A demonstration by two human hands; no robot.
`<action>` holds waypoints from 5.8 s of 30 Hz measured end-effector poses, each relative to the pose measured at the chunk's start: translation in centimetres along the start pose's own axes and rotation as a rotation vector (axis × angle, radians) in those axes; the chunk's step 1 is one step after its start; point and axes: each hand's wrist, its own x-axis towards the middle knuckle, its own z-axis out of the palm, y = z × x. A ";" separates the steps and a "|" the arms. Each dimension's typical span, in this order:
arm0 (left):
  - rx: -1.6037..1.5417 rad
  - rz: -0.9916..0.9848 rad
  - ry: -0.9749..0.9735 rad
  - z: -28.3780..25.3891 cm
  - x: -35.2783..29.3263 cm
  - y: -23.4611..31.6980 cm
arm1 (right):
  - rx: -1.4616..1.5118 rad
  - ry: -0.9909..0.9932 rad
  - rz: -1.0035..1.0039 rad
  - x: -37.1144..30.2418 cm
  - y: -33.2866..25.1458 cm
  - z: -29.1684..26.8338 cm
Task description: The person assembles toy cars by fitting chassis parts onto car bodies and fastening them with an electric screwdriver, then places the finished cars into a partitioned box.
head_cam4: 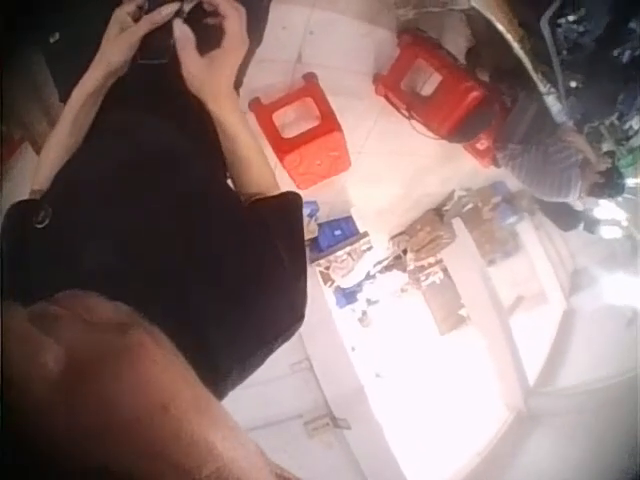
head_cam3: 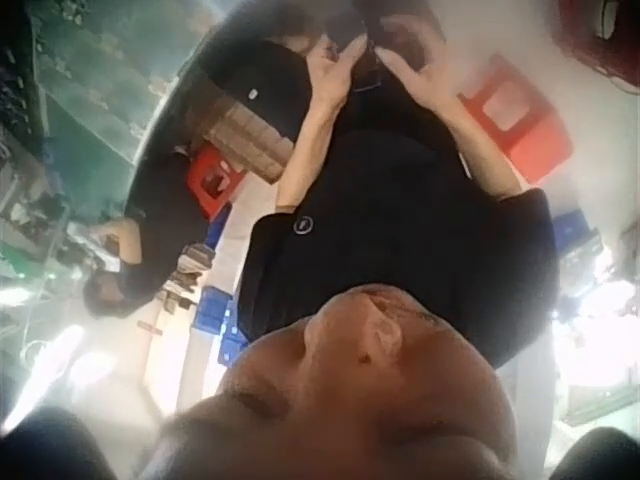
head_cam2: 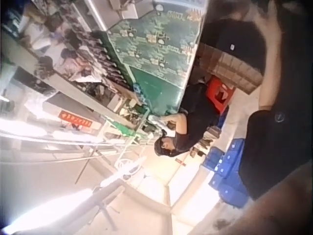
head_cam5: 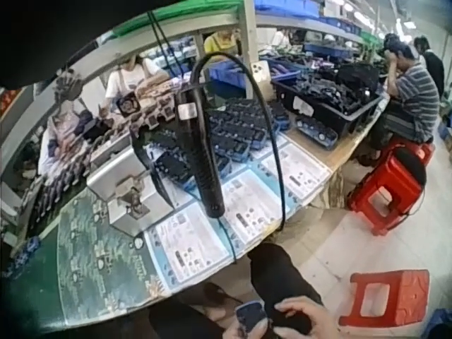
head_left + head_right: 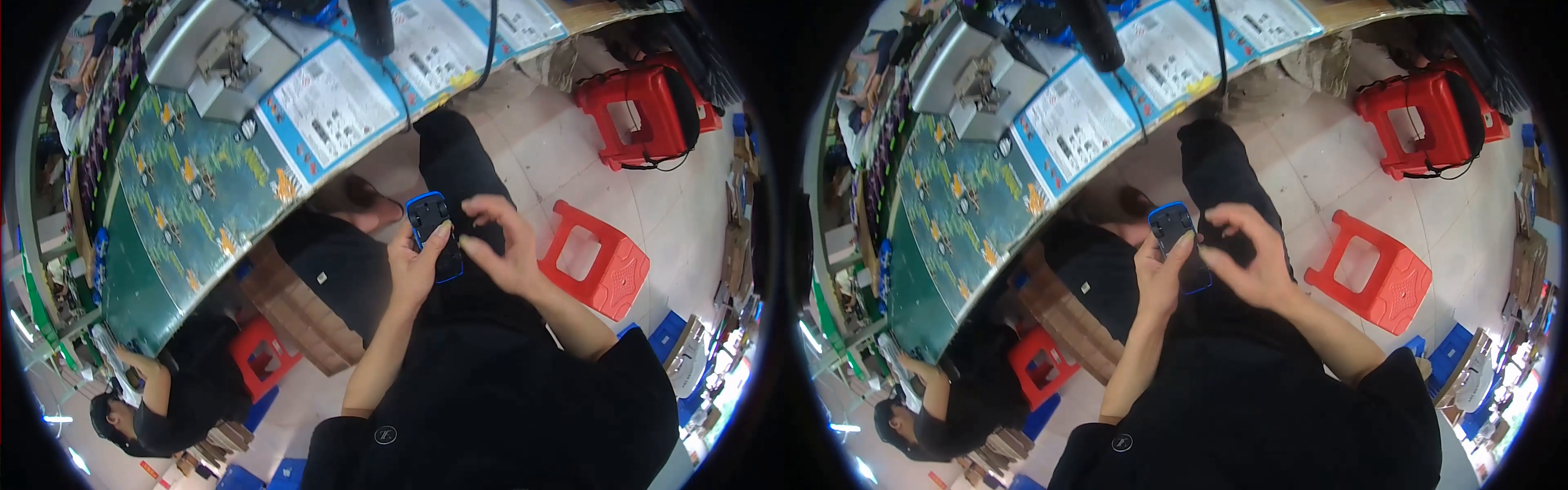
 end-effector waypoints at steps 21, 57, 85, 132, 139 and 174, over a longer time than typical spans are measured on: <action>-0.015 -0.117 -0.067 -2.6 -3.0 -4.2 | 0.290 -0.201 0.418 0.5 3.3 4.8; -0.177 -0.196 -0.129 -3.9 -2.8 -5.4 | 0.401 -0.386 0.548 -0.8 4.3 1.9; 0.086 -0.128 -0.128 -2.9 -3.2 -6.3 | 0.236 -0.106 0.500 -2.2 3.1 2.2; -0.211 -0.166 0.033 -5.3 -3.5 -5.9 | 0.456 -0.278 0.762 -4.7 5.2 5.6; -0.231 -0.142 0.023 -5.9 -4.0 -5.6 | 0.383 -0.351 0.688 -5.3 5.7 6.0; -0.065 -0.007 -0.042 -6.4 -5.1 -6.9 | 0.217 -0.331 0.448 -3.4 3.4 7.6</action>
